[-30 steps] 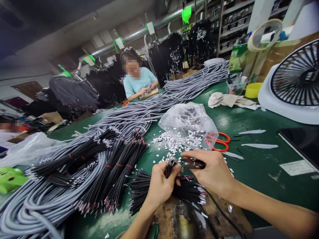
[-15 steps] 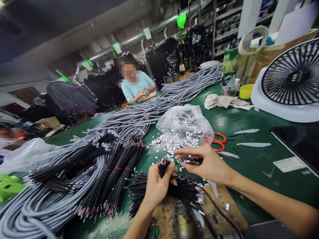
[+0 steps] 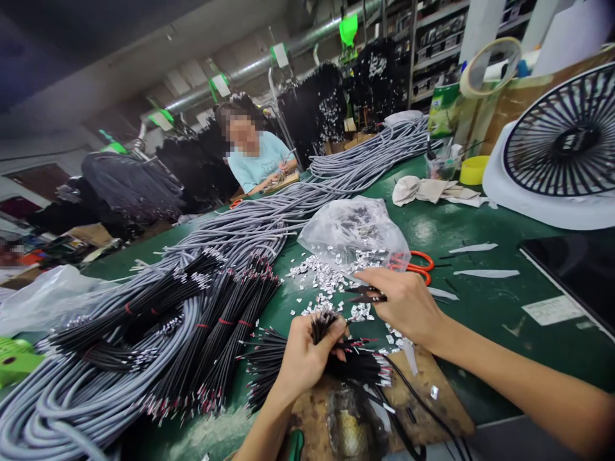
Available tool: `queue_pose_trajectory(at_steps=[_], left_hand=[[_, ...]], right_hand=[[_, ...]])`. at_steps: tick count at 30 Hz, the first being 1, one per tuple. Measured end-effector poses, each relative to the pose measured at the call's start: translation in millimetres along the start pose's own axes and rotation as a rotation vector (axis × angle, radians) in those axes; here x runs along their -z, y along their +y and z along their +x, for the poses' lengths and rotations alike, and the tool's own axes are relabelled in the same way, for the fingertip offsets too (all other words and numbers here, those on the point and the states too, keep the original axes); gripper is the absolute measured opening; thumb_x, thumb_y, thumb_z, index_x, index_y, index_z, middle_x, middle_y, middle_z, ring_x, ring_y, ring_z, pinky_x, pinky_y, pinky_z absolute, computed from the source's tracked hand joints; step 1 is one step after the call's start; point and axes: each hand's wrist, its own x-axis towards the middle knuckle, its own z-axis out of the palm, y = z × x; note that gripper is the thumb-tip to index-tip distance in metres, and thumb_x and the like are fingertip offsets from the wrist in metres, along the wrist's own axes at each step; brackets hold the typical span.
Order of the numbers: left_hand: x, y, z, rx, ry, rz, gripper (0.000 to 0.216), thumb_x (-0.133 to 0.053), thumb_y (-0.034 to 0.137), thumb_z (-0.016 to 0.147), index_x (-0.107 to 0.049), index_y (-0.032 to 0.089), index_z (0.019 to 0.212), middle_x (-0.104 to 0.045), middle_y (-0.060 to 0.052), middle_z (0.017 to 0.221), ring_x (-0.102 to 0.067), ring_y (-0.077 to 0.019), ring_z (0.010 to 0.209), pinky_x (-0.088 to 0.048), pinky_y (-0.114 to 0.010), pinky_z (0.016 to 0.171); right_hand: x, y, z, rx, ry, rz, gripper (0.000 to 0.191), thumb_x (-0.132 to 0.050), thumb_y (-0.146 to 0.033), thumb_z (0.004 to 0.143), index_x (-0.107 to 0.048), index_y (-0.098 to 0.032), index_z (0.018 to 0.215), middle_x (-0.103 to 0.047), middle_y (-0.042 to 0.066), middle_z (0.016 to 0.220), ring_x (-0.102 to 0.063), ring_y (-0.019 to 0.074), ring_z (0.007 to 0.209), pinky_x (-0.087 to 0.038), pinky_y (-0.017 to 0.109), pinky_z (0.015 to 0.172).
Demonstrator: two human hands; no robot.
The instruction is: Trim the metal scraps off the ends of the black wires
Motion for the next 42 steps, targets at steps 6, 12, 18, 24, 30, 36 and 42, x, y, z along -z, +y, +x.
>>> queue_pose_trajectory(at_steps=[6, 12, 18, 24, 30, 36, 42], left_hand=[[4.2, 0.0, 6.8, 0.003, 0.185, 0.056, 0.021, -0.061, 0.031, 0.072, -0.061, 0.011, 0.068, -0.062, -0.003, 0.065, -0.057, -0.0145, 0.063, -0.044, -0.023, 0.061], [5.4, -5.3, 13.5, -0.034, 0.292, 0.128, 0.019, -0.064, 0.029, 0.068, -0.059, 0.011, 0.062, -0.063, -0.001, 0.060, -0.056, -0.0143, 0.058, -0.042, -0.022, 0.056], [2.2, -2.8, 6.4, -0.003, 0.293, 0.253, 0.029, -0.057, 0.040, 0.074, -0.052, 0.014, 0.062, -0.053, 0.001, 0.047, -0.050, -0.0121, 0.045, -0.037, -0.022, 0.049], [2.2, -1.7, -0.4, -0.131, 0.324, 0.433, 0.032, -0.055, 0.038, 0.076, -0.046, 0.015, 0.056, -0.045, 0.002, 0.050, -0.040, -0.0102, 0.048, -0.030, -0.022, 0.048], [0.6, 2.9, -1.8, -0.255, 0.312, 0.494, 0.029, -0.054, 0.030, 0.079, -0.047, 0.015, 0.055, -0.044, 0.002, 0.055, -0.040, -0.0109, 0.055, -0.030, -0.022, 0.052], [-0.3, 2.1, -3.4, -0.163, 0.293, 0.342, 0.027, -0.053, 0.033, 0.080, -0.056, 0.014, 0.062, -0.058, -0.001, 0.055, -0.052, -0.0127, 0.053, -0.037, -0.022, 0.054], [1.5, 3.1, -6.3, -0.116, 0.358, 0.277, 0.032, -0.056, 0.037, 0.077, -0.051, 0.013, 0.057, -0.054, 0.001, 0.047, -0.051, -0.0108, 0.043, -0.036, -0.021, 0.045]], right_hand=[[6.9, 6.5, 10.4, -0.076, -0.049, 0.130, 0.022, -0.053, -0.010, 0.071, -0.069, -0.016, 0.084, -0.070, 0.005, 0.082, -0.064, 0.0173, 0.073, -0.047, 0.025, 0.066], [6.0, -2.7, 6.1, -0.004, -0.305, 0.187, 0.014, -0.055, -0.014, 0.071, -0.068, -0.016, 0.069, -0.065, 0.003, 0.067, -0.057, 0.0125, 0.059, -0.040, 0.021, 0.055], [3.6, -2.1, -2.5, -0.009, -0.546, 0.232, 0.014, -0.056, -0.010, 0.066, -0.065, -0.017, 0.057, -0.061, 0.000, 0.050, -0.052, 0.0104, 0.048, -0.033, 0.019, 0.044], [4.4, -14.1, 2.2, -0.145, -0.216, 0.332, 0.026, -0.053, -0.010, 0.072, -0.068, -0.018, 0.092, -0.068, 0.003, 0.081, -0.060, 0.0142, 0.071, -0.045, 0.024, 0.064], [5.4, -19.0, 0.3, -0.089, -0.200, 0.446, 0.031, -0.053, -0.005, 0.070, -0.068, -0.017, 0.095, -0.066, 0.002, 0.075, -0.058, 0.0118, 0.064, -0.046, 0.022, 0.062], [6.2, -20.6, 0.1, -0.071, -0.180, 0.452, 0.027, -0.056, -0.011, 0.071, -0.068, -0.017, 0.095, -0.065, 0.002, 0.069, -0.056, 0.0113, 0.058, -0.044, 0.022, 0.056], [4.5, -23.6, -1.0, -0.155, -0.163, 0.435, 0.031, -0.059, -0.026, 0.076, -0.063, -0.019, 0.106, -0.066, 0.003, 0.088, -0.059, 0.0134, 0.075, -0.046, 0.024, 0.066]])
